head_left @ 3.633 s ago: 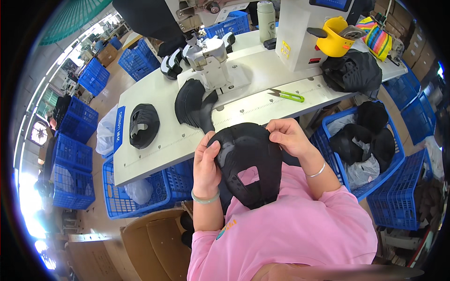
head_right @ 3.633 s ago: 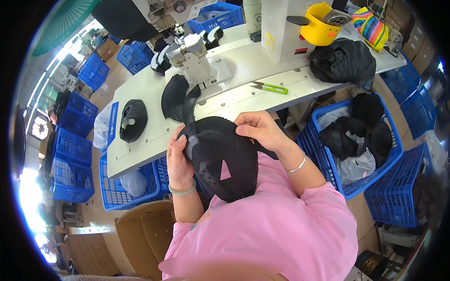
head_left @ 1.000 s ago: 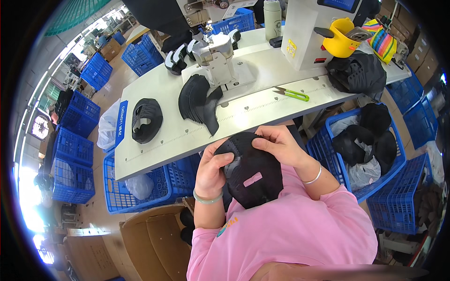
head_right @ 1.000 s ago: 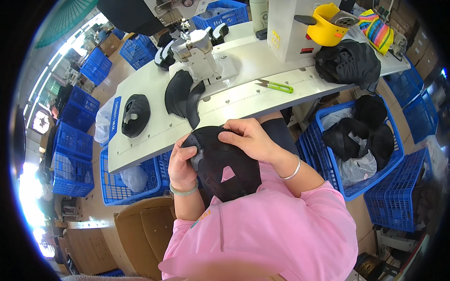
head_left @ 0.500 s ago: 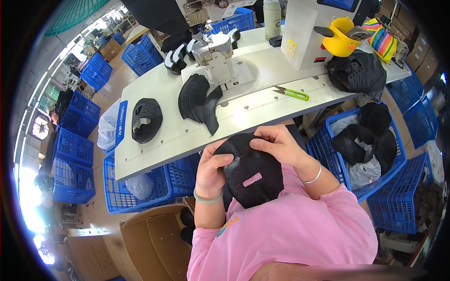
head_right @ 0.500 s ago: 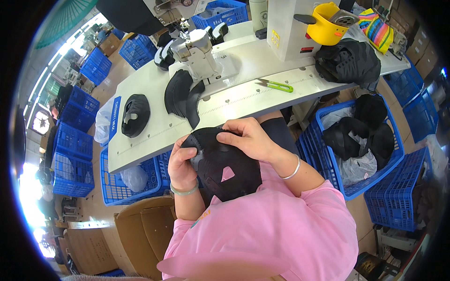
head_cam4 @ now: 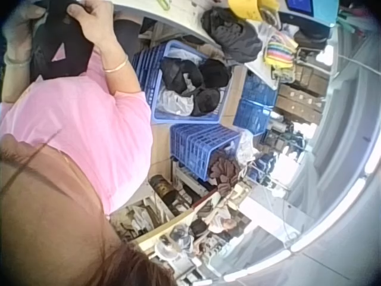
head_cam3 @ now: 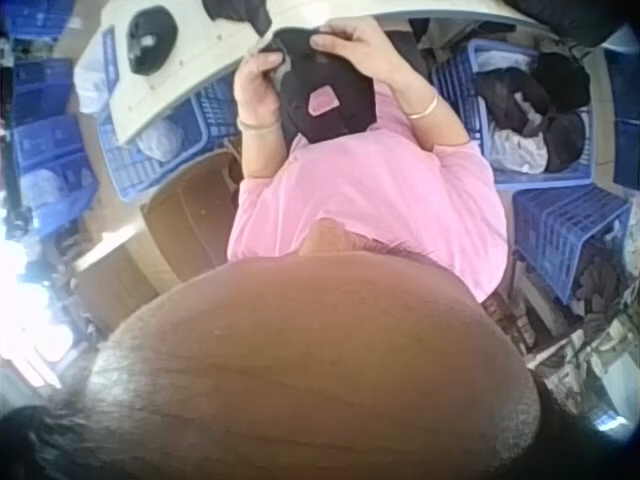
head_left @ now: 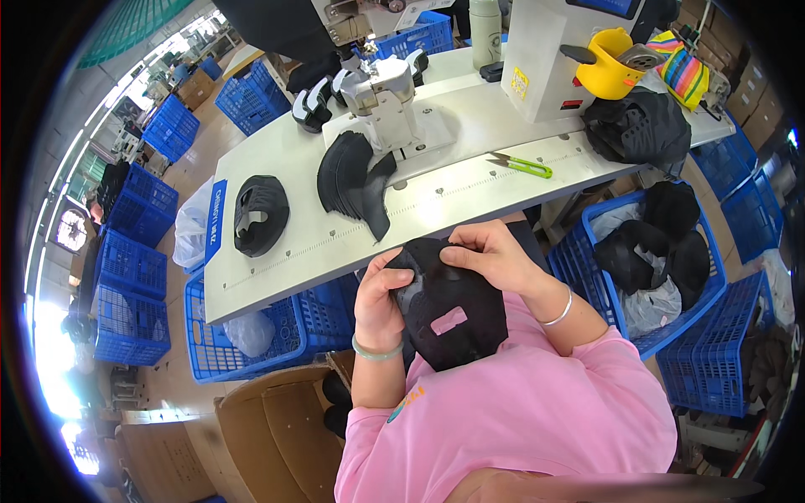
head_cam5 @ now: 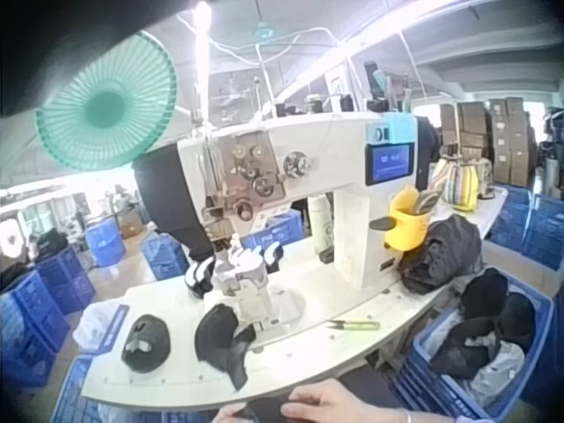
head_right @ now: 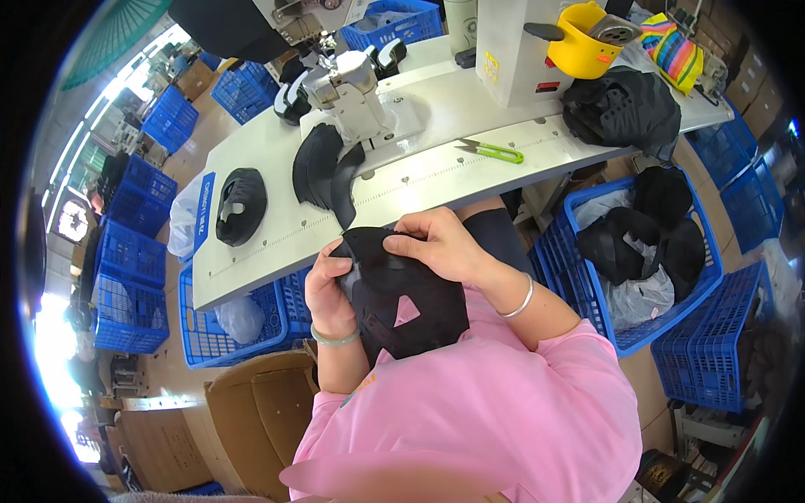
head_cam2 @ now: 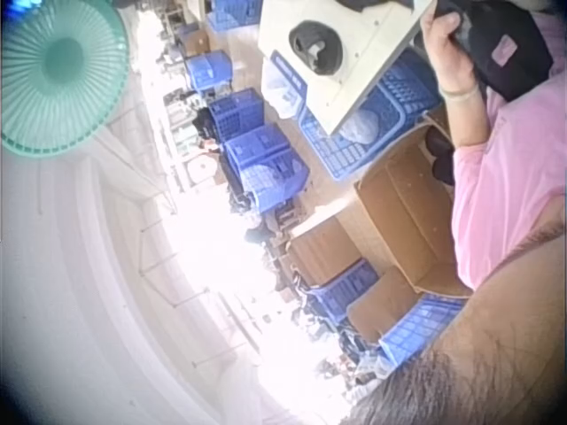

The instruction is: Stitching various components of a black shoe upper using an industrial sewing machine.

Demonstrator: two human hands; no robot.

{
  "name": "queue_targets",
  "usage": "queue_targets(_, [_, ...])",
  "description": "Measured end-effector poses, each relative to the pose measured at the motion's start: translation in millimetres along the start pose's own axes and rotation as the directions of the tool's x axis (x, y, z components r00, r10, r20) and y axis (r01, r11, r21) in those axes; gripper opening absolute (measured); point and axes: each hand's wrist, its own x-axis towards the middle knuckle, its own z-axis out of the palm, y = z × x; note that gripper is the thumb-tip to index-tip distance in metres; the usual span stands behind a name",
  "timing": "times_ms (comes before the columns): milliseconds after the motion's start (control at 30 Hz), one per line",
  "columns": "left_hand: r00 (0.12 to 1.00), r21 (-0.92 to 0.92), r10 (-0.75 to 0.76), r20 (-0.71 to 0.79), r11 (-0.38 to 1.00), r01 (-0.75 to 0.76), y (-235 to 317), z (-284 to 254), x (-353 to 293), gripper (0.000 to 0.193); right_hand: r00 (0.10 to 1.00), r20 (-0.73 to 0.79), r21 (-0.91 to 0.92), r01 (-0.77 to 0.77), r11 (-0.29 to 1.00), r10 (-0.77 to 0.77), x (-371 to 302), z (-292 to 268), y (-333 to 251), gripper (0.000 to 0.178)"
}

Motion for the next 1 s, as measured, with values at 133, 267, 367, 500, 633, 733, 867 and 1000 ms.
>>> queue_targets(133, [0.997, -0.06, -0.012, -0.08, 0.998, 0.007, -4.1, -18.9, 0.5, 0.042, 0.999, -0.041, -0.008, 0.0, 1.0, -0.001, 1.6, 1.6, 1.0, 0.02])
queue_targets(267, [1.0, -0.097, -0.003, -0.025, 0.995, 0.0, -4.8, -18.5, 5.0, 0.043, 0.998, -0.069, -0.014, -0.01, 1.0, 0.009, 3.7, 1.7, 7.8, 0.02])
queue_targets(367, [0.988, -0.05, 0.025, -0.153, 0.998, -0.033, -4.4, -14.9, 6.1, 0.043, 0.994, -0.107, 0.046, 0.014, 0.999, -0.009, 4.6, 3.5, 9.2, 0.021])
queue_targets(500, [0.989, -0.019, 0.032, -0.146, 0.999, -0.036, -1.9, -16.5, 8.6, 0.041, 0.995, -0.096, 0.075, 0.0, 0.997, 0.007, 5.9, -0.3, 16.1, 0.021])
queue_targets(633, [0.982, 0.019, 0.04, -0.185, 0.999, -0.037, -2.5, -26.4, 8.8, 0.033, 0.997, -0.075, 0.163, -0.005, 0.987, 0.017, 6.0, -1.9, 20.8, 0.021])
queue_targets(733, [0.991, 0.044, 0.056, -0.124, 0.998, -0.051, 0.6, -26.0, 8.1, 0.027, 0.999, -0.05, 0.221, 0.011, 0.975, 0.0, 7.0, -5.6, 25.8, 0.021])
queue_targets(867, [0.993, 0.079, 0.072, -0.097, 0.995, -0.064, 1.0, -26.8, 5.6, 0.025, 1.0, -0.028, 0.285, -0.002, 0.958, 0.011, 6.7, -5.5, 26.4, 0.021])
queue_targets(1000, [0.992, 0.075, 0.067, -0.107, 0.995, -0.059, 0.8, -29.3, 3.1, 0.026, 1.0, -0.016, 0.28, -0.021, 0.96, 0.026, 9.4, -4.6, 29.8, 0.022])
